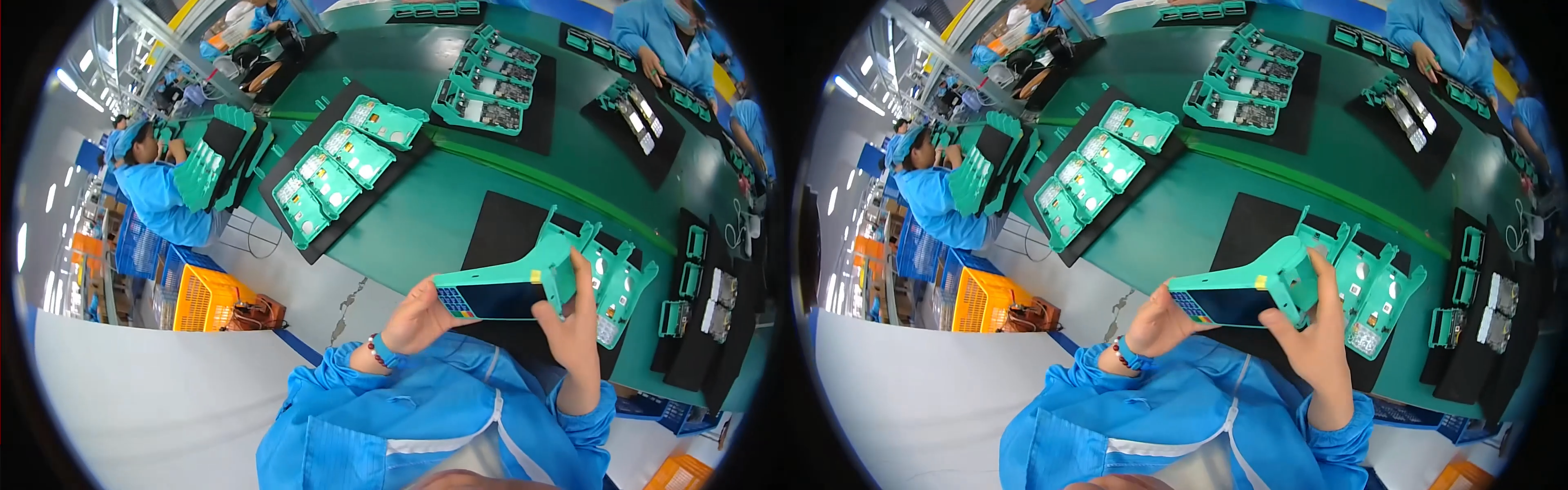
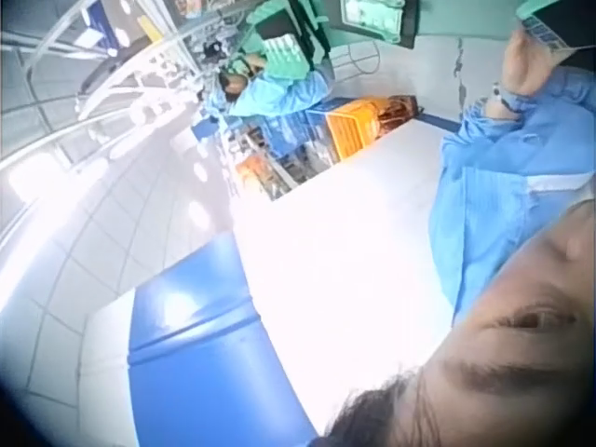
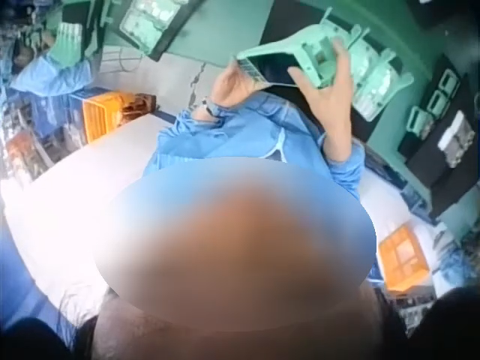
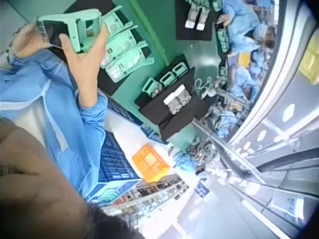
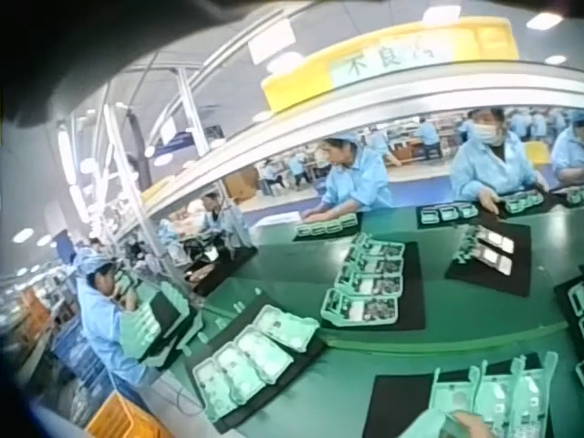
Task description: The person assembles circuit boards into green plastic casings for handheld electronic devices by hand, integrating keypads into the casings.
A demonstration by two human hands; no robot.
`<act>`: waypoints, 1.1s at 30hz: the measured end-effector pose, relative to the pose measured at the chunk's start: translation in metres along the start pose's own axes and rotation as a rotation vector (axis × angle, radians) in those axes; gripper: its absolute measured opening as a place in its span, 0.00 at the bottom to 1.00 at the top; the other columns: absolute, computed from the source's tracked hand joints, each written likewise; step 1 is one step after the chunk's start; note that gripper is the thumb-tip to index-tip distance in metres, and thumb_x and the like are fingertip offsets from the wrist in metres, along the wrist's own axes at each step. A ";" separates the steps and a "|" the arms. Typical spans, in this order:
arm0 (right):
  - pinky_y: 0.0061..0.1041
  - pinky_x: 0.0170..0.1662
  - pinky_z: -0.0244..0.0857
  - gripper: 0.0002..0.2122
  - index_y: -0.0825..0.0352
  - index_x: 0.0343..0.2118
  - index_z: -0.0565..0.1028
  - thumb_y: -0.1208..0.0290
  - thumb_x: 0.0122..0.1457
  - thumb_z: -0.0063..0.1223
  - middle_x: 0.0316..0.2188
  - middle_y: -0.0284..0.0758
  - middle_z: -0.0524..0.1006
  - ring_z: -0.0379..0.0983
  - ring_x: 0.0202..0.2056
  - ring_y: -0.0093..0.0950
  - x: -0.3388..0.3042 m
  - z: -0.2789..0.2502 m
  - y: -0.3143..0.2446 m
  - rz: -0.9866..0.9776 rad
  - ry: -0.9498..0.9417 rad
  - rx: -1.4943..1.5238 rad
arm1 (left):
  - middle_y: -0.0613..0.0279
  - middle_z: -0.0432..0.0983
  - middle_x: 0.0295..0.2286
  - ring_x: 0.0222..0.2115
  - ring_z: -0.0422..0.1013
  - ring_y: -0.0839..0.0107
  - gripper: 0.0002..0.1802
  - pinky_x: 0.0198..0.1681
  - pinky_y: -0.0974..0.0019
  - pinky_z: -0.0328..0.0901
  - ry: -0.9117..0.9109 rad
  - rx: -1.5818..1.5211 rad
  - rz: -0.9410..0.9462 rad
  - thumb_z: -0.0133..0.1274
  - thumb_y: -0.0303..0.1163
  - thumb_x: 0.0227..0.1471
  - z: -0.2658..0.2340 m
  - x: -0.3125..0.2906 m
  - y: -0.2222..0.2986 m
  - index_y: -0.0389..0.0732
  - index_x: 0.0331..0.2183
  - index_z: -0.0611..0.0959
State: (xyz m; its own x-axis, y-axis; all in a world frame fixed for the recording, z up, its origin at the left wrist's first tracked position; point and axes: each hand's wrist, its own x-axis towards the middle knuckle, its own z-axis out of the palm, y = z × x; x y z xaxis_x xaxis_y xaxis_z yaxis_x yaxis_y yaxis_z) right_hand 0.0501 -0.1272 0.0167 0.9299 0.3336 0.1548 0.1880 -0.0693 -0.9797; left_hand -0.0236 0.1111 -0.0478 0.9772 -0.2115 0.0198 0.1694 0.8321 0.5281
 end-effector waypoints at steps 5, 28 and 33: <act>0.23 0.48 0.71 0.37 0.66 0.70 0.53 0.41 0.68 0.39 0.61 0.43 0.64 0.72 0.53 0.31 0.014 -0.016 0.001 0.214 -0.196 0.362 | 0.51 0.73 0.54 0.57 0.69 0.55 0.23 0.61 0.48 0.63 0.010 0.674 0.129 0.55 0.38 0.62 0.008 -0.006 0.024 0.34 0.54 0.77; 0.37 0.49 0.66 0.17 0.78 0.47 0.74 0.66 0.67 0.52 0.41 0.50 0.77 0.74 0.43 0.45 0.128 0.023 0.010 -0.116 -0.185 -0.814 | 0.54 0.69 0.59 0.63 0.63 0.59 0.20 0.65 0.44 0.55 -0.250 2.032 0.709 0.48 0.30 0.60 -0.029 0.030 -0.008 0.38 0.53 0.77; 0.38 0.51 0.65 0.18 0.76 0.48 0.73 0.63 0.68 0.51 0.44 0.50 0.76 0.73 0.46 0.46 0.141 0.018 0.027 -0.174 -0.245 -1.048 | 0.53 0.72 0.56 0.61 0.64 0.58 0.20 0.63 0.47 0.57 -0.195 2.003 0.733 0.50 0.31 0.57 -0.033 0.034 -0.008 0.36 0.50 0.79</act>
State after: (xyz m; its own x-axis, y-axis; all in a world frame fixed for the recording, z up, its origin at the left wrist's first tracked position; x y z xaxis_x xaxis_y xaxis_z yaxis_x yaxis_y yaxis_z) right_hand 0.1806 -0.0648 0.0095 0.7979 0.5869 0.1373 0.5952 -0.7309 -0.3340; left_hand 0.0125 0.1148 -0.0795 0.7420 -0.3324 0.5822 -0.5938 -0.7290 0.3406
